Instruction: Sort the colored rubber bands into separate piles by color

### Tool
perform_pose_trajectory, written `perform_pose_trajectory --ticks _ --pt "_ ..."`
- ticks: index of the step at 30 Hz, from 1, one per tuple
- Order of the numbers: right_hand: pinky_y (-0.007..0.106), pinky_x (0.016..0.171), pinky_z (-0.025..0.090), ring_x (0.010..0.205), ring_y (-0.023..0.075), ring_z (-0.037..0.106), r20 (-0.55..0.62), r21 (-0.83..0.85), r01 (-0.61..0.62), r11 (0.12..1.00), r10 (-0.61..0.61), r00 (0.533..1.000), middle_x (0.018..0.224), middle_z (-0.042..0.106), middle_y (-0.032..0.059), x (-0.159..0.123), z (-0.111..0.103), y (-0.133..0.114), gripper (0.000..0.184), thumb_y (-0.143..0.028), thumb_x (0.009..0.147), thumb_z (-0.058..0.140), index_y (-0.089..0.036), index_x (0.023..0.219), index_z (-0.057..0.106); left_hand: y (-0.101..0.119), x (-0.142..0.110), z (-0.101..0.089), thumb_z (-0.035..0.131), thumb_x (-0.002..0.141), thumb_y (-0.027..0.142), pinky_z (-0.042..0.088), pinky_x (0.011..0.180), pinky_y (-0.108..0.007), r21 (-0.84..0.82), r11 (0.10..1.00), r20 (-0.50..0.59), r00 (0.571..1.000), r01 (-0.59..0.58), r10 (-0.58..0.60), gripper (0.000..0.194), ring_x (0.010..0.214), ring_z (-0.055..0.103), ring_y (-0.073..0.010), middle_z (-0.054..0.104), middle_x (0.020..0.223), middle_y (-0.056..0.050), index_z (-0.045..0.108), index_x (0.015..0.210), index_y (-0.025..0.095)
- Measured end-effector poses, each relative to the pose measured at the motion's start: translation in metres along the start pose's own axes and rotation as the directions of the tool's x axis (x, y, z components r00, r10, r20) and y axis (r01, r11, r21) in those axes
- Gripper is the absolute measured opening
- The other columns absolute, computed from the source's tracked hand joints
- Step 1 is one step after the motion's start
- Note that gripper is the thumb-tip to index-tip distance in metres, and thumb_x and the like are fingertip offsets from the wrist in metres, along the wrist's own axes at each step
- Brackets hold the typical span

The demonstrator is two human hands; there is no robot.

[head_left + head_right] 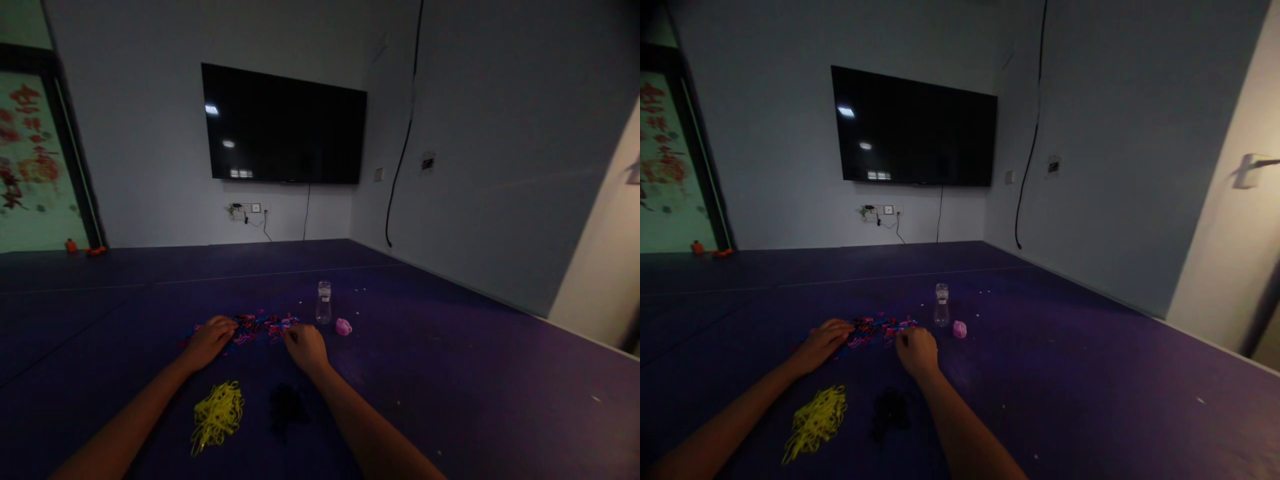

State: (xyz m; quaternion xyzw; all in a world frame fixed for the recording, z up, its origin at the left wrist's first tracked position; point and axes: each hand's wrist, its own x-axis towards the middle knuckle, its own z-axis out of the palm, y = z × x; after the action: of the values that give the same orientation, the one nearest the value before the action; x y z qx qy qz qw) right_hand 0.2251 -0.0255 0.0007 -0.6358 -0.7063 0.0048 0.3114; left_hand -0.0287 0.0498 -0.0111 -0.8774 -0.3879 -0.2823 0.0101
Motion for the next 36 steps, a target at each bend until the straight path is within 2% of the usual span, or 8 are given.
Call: perform_pose_trajectory --ticks 10,14,19,25,31,36 --pt "0.020 0.050 0.026 0.061 0.0116 0.058 -0.004 -0.026 0.012 1.000 -0.012 1.000 0.065 0.065 0.0018 0.000 0.000 0.001 0.029 -0.031 0.082 0.043 -0.021 0.066 0.065 -0.004 0.004 -0.002 0.035 0.086 0.037 0.043 0.087 -0.036 -0.174 0.983 -0.062 0.995 0.064 -0.076 0.035 0.095 0.055 -0.0183 0.065 0.096 -0.005 0.066 0.092 0.021" --pt "0.021 0.049 0.026 0.059 0.0114 0.058 -0.011 -0.027 0.016 1.000 -0.016 1.000 0.064 0.065 0.0017 0.000 0.000 0.000 0.030 -0.031 0.083 0.042 -0.021 0.066 0.065 -0.003 0.003 -0.001 0.035 0.086 0.037 0.043 0.087 -0.036 -0.156 0.987 -0.053 0.997 0.043 -0.052 0.035 0.095 0.055 -0.0181 0.065 0.097 -0.005 0.066 0.091 0.021" --pt "0.021 0.050 0.027 0.060 0.0119 0.058 -0.010 -0.024 0.014 1.000 -0.014 1.000 0.063 0.065 0.0020 0.000 0.000 0.000 0.030 -0.031 0.083 0.042 -0.021 0.066 0.065 -0.003 0.000 0.002 0.036 0.086 0.033 0.040 0.091 -0.035 -0.062 0.998 -0.005 1.000 -0.012 0.012 0.033 0.103 0.051 -0.0174 0.064 0.104 -0.004 0.063 0.100 0.022" --pt "0.020 0.049 0.026 0.060 0.0115 0.058 0.002 -0.014 0.002 1.000 -0.002 1.000 0.065 0.065 0.0019 0.000 -0.002 0.000 0.030 -0.031 0.083 0.043 -0.021 0.067 0.066 -0.008 -0.001 0.005 0.034 0.087 0.031 0.040 0.092 -0.036 -0.006 1.000 0.021 1.000 -0.014 0.014 0.034 0.105 0.050 -0.0184 0.063 0.107 -0.005 0.062 0.104 0.020" --pt "0.020 0.049 0.025 0.059 0.0112 0.057 -0.006 -0.019 0.027 0.999 -0.027 1.000 0.063 0.064 0.0015 0.000 -0.002 -0.001 0.031 -0.031 0.083 0.042 -0.021 0.066 0.065 -0.011 0.001 0.005 0.035 0.086 0.032 0.041 0.089 -0.033 -0.077 0.997 0.004 1.000 0.005 -0.005 0.033 0.101 0.052 -0.0169 0.063 0.104 -0.005 0.065 0.096 0.022" --pt "0.020 0.048 0.024 0.058 0.0110 0.057 -0.006 -0.027 0.023 0.999 -0.024 1.000 0.062 0.064 0.0013 0.000 -0.001 0.000 0.032 -0.032 0.084 0.042 -0.020 0.064 0.064 -0.014 0.003 0.005 0.035 0.085 0.034 0.041 0.089 -0.036 -0.165 0.983 -0.016 0.996 0.079 -0.083 0.034 0.099 0.053 -0.0177 0.063 0.103 -0.005 0.065 0.096 0.022"
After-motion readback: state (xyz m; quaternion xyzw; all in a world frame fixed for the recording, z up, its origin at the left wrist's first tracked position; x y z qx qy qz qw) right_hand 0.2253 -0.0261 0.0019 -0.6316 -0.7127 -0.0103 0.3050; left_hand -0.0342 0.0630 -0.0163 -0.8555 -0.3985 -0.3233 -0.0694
